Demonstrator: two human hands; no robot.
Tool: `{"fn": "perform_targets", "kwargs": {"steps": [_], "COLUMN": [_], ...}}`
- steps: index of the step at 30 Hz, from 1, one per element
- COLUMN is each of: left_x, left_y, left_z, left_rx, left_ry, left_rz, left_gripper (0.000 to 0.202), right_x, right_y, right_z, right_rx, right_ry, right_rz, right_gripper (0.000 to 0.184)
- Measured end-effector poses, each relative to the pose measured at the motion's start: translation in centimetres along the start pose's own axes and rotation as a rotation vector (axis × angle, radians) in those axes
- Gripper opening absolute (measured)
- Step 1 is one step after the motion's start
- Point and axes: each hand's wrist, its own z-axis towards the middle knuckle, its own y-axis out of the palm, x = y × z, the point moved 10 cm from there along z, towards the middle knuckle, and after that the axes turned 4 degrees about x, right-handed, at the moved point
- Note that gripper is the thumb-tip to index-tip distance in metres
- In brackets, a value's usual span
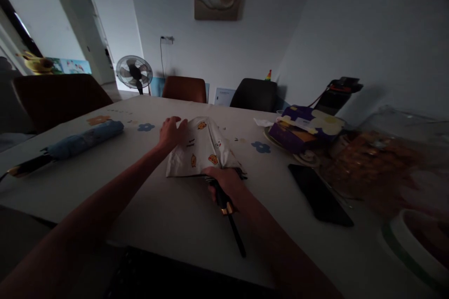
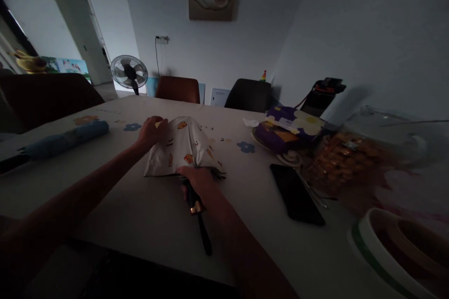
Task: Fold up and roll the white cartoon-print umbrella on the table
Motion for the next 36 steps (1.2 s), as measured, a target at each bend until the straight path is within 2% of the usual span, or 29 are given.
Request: {"fn": "perform_targets", "kwargs": {"steps": [3, 5, 9, 13, 17, 22, 24, 26, 27, 30, 31, 34, 36], "left_x": [-0.8, -1.5, -2.3, -2.6, -2.9, -3.8, -2.9, -0.7, 0.5, 4.2, 5.0, 6.3, 6.0], "left_y": [2.0, 2.8, 2.7, 2.8, 1.6, 1.8, 0.6, -0.5, -0.4, 2.7, 3.4, 4.4, 5.2], "left_z": [0.5, 0.4, 0.4, 0.1, 0.3, 0.0, -0.5, -1.6, -2.4, -5.4, -6.3, -7.7, -7.8], "left_rx": [-0.159, -0.215, -0.171, -0.196, -0.024, -0.003, 0.082, 0.135, 0.111, -0.201, -0.248, -0.278, -0.316], "left_ry": [-0.051, -0.071, 0.003, 0.01, 0.016, -0.013, 0.013, 0.095, 0.13, 0.14, 0.121, 0.057, -0.051], "left_rz": [-0.102, -0.22, -0.184, -0.174, -0.115, -0.019, -0.04, -0.136, -0.202, -0.396, -0.41, -0.393, -0.382], "left_gripper": [0.031, 0.028, 0.03, 0.039, 0.038, 0.026, 0.016, 0.016, 0.017, 0.023, 0.026, 0.028, 0.029], "right_x": [0.2, 0.3, 0.3, 0.6, 0.4, 0.0, -0.4, -0.7, -0.7, -0.6, -0.7, -1.3, -1.4], "right_y": [0.0, 0.1, 0.7, 1.4, 1.6, 1.1, 0.1, -1.0, -1.4, -2.3, -2.5, -2.6, -2.3], "right_z": [0.4, 0.4, -0.1, -0.5, -0.6, -0.8, -0.5, -0.2, -0.1, 0.1, 0.1, 0.0, -0.2], "right_rx": [-0.013, -0.02, -0.062, -0.127, -0.159, -0.107, -0.014, 0.084, 0.125, 0.204, 0.219, 0.226, 0.202], "right_ry": [-0.006, -0.006, 0.014, 0.049, 0.03, 0.035, -0.008, -0.039, -0.038, -0.014, -0.018, -0.046, -0.043], "right_rz": [-0.013, -0.01, -0.011, -0.019, 0.018, 0.061, 0.057, 0.034, 0.021, -0.025, -0.044, -0.105, -0.129], "right_gripper": [0.023, 0.022, 0.02, 0.023, 0.024, 0.023, 0.023, 0.023, 0.023, 0.023, 0.024, 0.025, 0.025]}}
